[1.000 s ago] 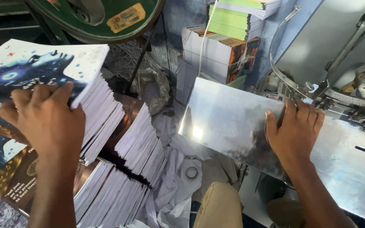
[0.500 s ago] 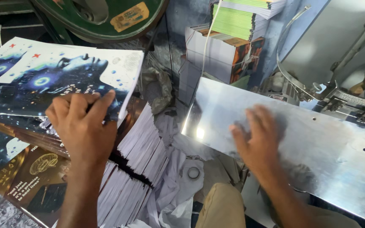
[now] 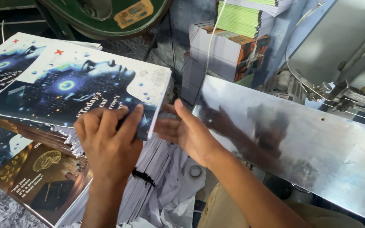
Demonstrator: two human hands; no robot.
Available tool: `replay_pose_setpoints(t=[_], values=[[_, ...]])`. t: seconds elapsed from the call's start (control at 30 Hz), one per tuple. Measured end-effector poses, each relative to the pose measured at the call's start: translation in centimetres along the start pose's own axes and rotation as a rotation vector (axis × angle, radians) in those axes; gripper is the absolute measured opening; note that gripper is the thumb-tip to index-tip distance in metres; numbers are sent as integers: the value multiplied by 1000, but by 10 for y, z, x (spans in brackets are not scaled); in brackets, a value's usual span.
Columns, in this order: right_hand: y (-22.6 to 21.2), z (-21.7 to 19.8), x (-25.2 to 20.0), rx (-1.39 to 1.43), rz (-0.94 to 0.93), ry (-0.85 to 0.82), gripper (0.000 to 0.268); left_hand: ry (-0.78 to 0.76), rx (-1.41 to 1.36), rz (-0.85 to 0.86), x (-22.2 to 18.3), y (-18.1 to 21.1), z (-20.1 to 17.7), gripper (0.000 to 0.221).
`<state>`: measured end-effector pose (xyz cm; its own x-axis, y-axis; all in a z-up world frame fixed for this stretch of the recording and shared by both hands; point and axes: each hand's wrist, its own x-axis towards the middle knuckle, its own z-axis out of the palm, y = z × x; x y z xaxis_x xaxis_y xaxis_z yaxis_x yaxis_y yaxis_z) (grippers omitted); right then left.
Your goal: The person picks up a book cover and a stack of pages, aligns them, and feeds them into a binding machine. The person repeats this process for multiple books, stacking the finished items on the right.
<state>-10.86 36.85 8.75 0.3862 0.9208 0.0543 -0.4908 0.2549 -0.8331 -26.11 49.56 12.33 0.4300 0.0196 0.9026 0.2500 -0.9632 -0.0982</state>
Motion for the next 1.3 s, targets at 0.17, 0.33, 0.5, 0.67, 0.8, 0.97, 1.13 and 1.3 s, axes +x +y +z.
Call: replay_pose_setpoints(t=[0.17, 0.33, 0.5, 0.67, 0.8, 0.97, 1.13, 1.3], values=[[-3, 19, 14, 161, -20, 39, 53, -9, -26, 39, -6, 9, -5, 38], [-2, 26, 11, 130, -13, 165, 44, -20, -88, 42, -13, 18, -6, 42], [4, 18, 1, 132, -76, 177, 46, -61, -133, 4, -19, 28, -7, 46], [8, 1, -6, 115, -122, 286, 52, -140, -145, 4, -18, 39, -7, 47], [0, -24, -19, 115, -218, 251, 52, -210, -258, 48, -11, 43, -8, 61], [-7, -55, -43, 56, -206, 363, 56, -283, -473, 105, -2, 48, 6, 56], [-6, -85, -65, -7, -263, 431, 55, -374, -513, 59, 2, 58, 30, 28], [-8, -108, -86, -55, -287, 462, 56, -361, -535, 145, 15, 59, 63, 23]])
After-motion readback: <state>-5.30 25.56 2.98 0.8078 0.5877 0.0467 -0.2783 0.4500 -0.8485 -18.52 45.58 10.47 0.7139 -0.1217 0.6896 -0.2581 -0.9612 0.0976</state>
